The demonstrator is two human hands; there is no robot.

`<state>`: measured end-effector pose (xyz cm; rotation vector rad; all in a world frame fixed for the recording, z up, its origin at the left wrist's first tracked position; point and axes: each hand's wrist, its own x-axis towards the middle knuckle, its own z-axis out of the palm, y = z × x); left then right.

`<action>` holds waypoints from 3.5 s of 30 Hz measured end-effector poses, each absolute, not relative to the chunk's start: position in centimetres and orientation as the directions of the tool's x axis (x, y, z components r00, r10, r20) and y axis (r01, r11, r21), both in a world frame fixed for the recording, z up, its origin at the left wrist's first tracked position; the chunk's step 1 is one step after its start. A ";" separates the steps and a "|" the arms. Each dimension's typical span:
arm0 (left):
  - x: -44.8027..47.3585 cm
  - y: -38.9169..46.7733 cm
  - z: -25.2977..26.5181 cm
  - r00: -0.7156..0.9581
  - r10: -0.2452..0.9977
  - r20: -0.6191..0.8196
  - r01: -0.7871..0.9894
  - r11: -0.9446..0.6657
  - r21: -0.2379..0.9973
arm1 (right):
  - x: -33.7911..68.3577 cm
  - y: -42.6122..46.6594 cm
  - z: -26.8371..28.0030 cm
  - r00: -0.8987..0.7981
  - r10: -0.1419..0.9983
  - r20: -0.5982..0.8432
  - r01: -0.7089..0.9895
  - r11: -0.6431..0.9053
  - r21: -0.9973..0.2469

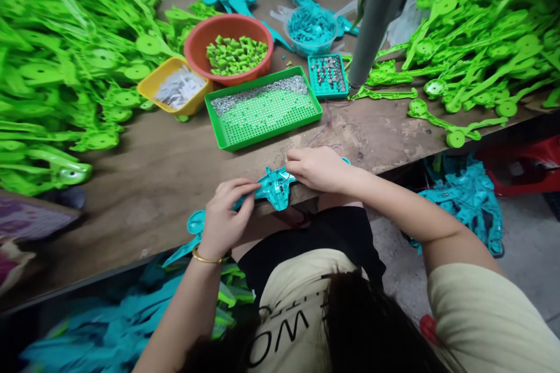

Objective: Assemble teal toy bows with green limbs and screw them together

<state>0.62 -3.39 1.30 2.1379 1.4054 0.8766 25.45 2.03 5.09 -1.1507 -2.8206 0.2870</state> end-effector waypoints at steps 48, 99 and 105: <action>6.3 -7.3 3.0 -0.090 0.734 -0.673 -0.611 0.492 0.619 | 22.1 0.1 3.5 -0.564 0.813 -0.143 0.817 0.525 -0.238; 7.5 -5.5 2.5 -0.050 0.884 -0.465 -0.429 0.402 0.809 | 24.7 0.8 5.3 -0.612 0.776 -0.151 0.746 0.503 -0.437; 7.5 -5.5 2.7 -0.038 0.836 -0.548 -0.477 0.467 0.745 | 24.7 0.7 5.2 -0.563 0.814 -0.140 0.772 0.459 -0.440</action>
